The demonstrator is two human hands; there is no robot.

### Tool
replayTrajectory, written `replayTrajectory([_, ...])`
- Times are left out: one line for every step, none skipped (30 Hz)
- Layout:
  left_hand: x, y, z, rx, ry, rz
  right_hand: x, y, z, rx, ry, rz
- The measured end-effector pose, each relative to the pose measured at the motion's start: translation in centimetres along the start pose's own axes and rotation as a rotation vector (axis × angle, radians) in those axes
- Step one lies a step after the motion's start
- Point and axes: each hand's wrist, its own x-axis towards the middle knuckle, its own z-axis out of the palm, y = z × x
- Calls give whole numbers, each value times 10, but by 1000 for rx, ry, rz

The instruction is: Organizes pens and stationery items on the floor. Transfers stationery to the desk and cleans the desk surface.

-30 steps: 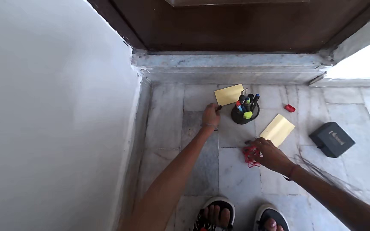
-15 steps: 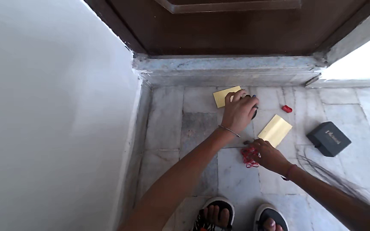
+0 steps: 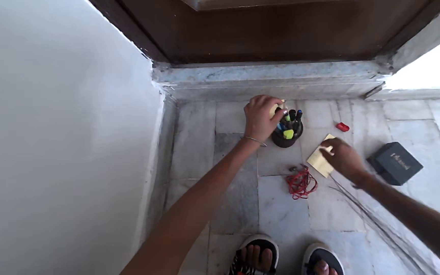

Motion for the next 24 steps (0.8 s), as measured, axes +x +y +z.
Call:
replayTrajectory([5, -7, -2, -29, 3, -25, 8, 9, -10, -5, 74, 31])
replayTrajectory([10, -14, -2, -64, 2, -31, 17, 17, -20, -17, 148, 56])
replayTrajectory([13, -20, -1, -95, 5, -17, 25, 23, -31, -27, 199, 82])
replayTrajectory([15, -25, -1, -126, 0, 8, 34, 29, -40, -39, 226, 106])
replayTrajectory([16, -27, -2, -164, -11, 31, 42, 36, -48, -51, 226, 132])
replayTrajectory([17, -27, -4, -204, -27, 29, 48, 42, -54, -61, 214, 152])
replayTrajectory([18, -27, -5, -234, -44, -11, 54, 48, -58, -73, 196, 162])
replayTrajectory([21, -27, -7, -244, -66, -91, 58, 52, -58, -86, 173, 172])
replayTrajectory([25, -30, -7, -232, -96, -190, 62, 56, -57, -103, 145, 179])
replayTrajectory([31, -36, -4, -185, -139, -267, 64, 57, -54, -116, 109, 190])
replayTrajectory([36, -44, 0, -100, -217, -310, 64, 57, -51, -128, 74, 205])
replayTrajectory([41, -53, 6, -1, -311, -326, 64, 57, -47, -141, 53, 211])
replayTrajectory([44, -60, 14, 104, -398, -318, 63, 56, -43, -149, 41, 218])
replayTrajectory([44, -66, 22, 206, -470, -296, 61, 54, -40, -142, 42, 225])
replayTrajectory([43, -70, 29, 299, -532, -280, 60, 52, -37, -142, 48, 232])
replayTrajectory([43, -71, 34, 367, -580, -279, 58, 51, -35, -141, 53, 240])
replayTrajectory([42, -72, 38, 408, -605, -280, 58, 50, -35, -141, 52, 245])
replayTrajectory([42, -73, 41, 429, -611, -282, 57, 51, -33, -154, 51, 244])
replayTrajectory([43, -73, 42, 441, -608, -286, 57, 55, -31, -162, 53, 241])
replayTrajectory([44, -72, 43, 452, -604, -290, 56, 56, -28, -164, 53, 244])
replayTrajectory([45, -70, 44, 460, -603, -285, 55, 57, -25, -166, 56, 245])
replayTrajectory([45, -68, 43, 469, -607, -277, 52, 56, -22, -166, 58, 245])
replayTrajectory([45, -67, 42, 472, -607, -275, 49, 56, -20, -163, 62, 237])
replayTrajectory([45, -66, 41, 463, -601, -291, 47, 55, -20, -156, 65, 238])
